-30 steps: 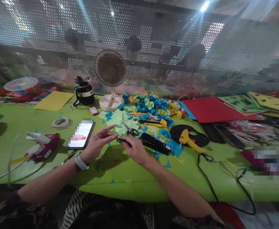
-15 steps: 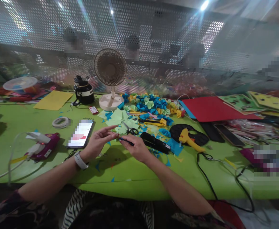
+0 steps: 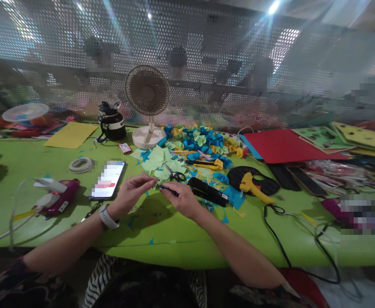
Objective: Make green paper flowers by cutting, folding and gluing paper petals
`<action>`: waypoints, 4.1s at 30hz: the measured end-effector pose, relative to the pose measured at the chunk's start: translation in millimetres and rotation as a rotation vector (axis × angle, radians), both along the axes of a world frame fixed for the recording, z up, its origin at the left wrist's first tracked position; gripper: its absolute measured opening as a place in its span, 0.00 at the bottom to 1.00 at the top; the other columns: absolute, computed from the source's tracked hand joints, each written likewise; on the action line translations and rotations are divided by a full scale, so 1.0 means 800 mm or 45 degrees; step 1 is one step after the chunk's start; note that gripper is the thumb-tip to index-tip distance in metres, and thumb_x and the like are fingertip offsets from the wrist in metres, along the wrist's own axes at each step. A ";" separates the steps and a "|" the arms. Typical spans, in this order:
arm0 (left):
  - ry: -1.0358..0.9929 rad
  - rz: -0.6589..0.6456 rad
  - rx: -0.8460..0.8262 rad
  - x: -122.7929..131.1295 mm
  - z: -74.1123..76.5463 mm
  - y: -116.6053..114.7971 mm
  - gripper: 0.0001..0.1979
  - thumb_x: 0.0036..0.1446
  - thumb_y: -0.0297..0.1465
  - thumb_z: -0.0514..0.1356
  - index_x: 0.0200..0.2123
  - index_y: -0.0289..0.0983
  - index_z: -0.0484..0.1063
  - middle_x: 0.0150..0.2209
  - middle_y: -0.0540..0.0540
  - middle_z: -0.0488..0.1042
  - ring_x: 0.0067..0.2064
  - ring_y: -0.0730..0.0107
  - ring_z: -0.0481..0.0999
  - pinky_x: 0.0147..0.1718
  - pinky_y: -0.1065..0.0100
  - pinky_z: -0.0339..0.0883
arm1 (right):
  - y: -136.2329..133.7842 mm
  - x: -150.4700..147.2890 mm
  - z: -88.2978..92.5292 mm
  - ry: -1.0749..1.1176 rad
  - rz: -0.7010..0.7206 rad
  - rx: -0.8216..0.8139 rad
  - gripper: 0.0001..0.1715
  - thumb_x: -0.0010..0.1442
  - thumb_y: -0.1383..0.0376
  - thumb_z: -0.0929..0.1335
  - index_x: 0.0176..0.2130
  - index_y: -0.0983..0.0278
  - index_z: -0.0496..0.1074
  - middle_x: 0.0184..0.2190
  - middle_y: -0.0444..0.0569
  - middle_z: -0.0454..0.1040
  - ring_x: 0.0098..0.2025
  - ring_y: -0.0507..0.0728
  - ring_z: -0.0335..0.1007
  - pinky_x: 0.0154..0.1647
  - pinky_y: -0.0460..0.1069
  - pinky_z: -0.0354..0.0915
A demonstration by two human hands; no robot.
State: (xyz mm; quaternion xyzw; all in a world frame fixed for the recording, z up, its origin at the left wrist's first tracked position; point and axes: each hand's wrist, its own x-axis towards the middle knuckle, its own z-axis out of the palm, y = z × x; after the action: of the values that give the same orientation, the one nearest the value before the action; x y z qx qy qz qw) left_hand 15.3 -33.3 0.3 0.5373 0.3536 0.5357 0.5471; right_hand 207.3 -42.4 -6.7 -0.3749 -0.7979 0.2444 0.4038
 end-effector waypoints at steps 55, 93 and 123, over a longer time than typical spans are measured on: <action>-0.088 -0.017 -0.072 0.003 -0.002 -0.004 0.12 0.42 0.37 0.73 0.26 0.36 0.77 0.28 0.49 0.79 0.32 0.71 0.76 0.36 0.67 0.72 | -0.010 -0.007 -0.006 0.049 -0.039 -0.153 0.17 0.66 0.56 0.63 0.48 0.62 0.72 0.36 0.50 0.76 0.29 0.53 0.73 0.32 0.49 0.71; -0.217 0.208 -0.040 -0.008 0.004 0.011 0.12 0.43 0.37 0.72 0.28 0.36 0.78 0.27 0.50 0.78 0.30 0.74 0.74 0.35 0.70 0.69 | -0.001 0.002 0.001 -0.060 -0.064 -0.105 0.16 0.68 0.56 0.61 0.41 0.63 0.72 0.25 0.44 0.72 0.26 0.53 0.71 0.27 0.48 0.66; -0.062 -0.082 -0.183 -0.008 0.003 0.010 0.14 0.44 0.39 0.72 0.30 0.36 0.79 0.28 0.50 0.78 0.32 0.74 0.74 0.37 0.70 0.69 | -0.009 -0.002 0.007 -0.022 -0.159 0.065 0.14 0.64 0.60 0.65 0.47 0.64 0.70 0.36 0.50 0.73 0.31 0.52 0.70 0.29 0.47 0.67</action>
State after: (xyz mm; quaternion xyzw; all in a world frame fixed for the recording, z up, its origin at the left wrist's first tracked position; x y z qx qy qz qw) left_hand 8.8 -25.1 3.1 0.4946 0.3605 0.5039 0.6096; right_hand 205.5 -49.3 -1.4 -0.4157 -0.7824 0.1949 0.4207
